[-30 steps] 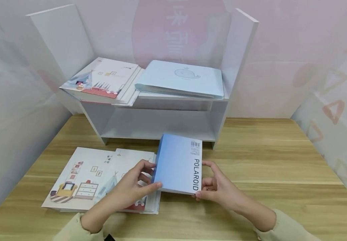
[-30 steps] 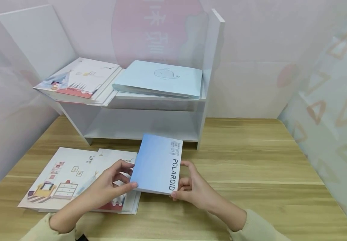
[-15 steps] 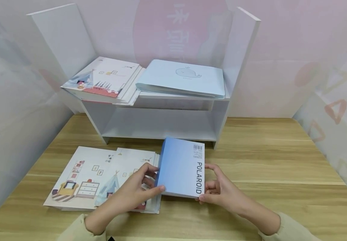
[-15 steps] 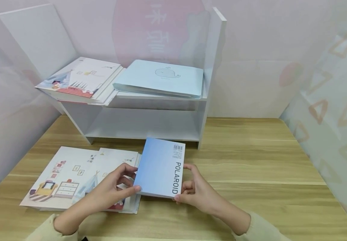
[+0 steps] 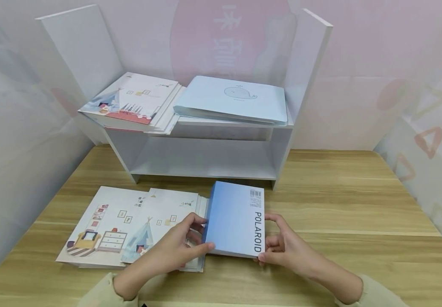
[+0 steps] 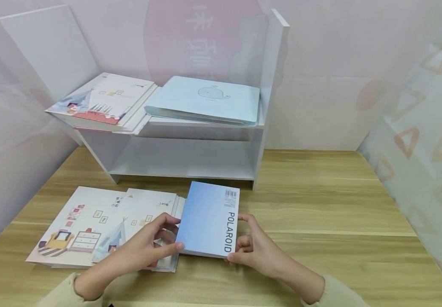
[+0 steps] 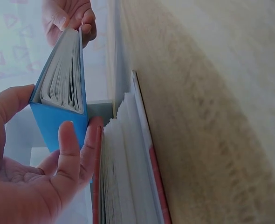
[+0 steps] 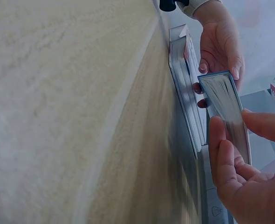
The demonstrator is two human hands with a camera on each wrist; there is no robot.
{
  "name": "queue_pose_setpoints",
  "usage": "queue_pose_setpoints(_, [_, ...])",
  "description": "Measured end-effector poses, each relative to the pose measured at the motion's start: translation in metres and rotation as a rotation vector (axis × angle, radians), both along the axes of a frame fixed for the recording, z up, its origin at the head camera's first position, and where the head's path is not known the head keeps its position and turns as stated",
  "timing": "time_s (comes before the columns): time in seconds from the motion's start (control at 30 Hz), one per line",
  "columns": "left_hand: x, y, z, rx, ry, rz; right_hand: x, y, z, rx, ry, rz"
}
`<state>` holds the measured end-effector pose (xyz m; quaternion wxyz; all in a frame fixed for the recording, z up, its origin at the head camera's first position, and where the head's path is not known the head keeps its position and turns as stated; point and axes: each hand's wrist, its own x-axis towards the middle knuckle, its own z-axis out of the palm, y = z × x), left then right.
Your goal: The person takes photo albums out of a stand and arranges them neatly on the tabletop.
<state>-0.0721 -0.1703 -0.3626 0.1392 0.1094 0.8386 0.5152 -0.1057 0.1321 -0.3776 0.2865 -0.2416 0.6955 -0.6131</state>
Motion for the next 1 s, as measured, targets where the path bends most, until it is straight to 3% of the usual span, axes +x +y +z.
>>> queue_pose_setpoints(0.6, [0.000,0.004,-0.008,-0.037,-0.040,-0.075,0.004,0.012,-0.007,0.001,-0.085,0.031])
queue_pose_setpoints(1.0, [-0.002,0.002,-0.008,-0.041,-0.058,-0.101,0.000,0.014,-0.010,-0.060,-0.161,0.077])
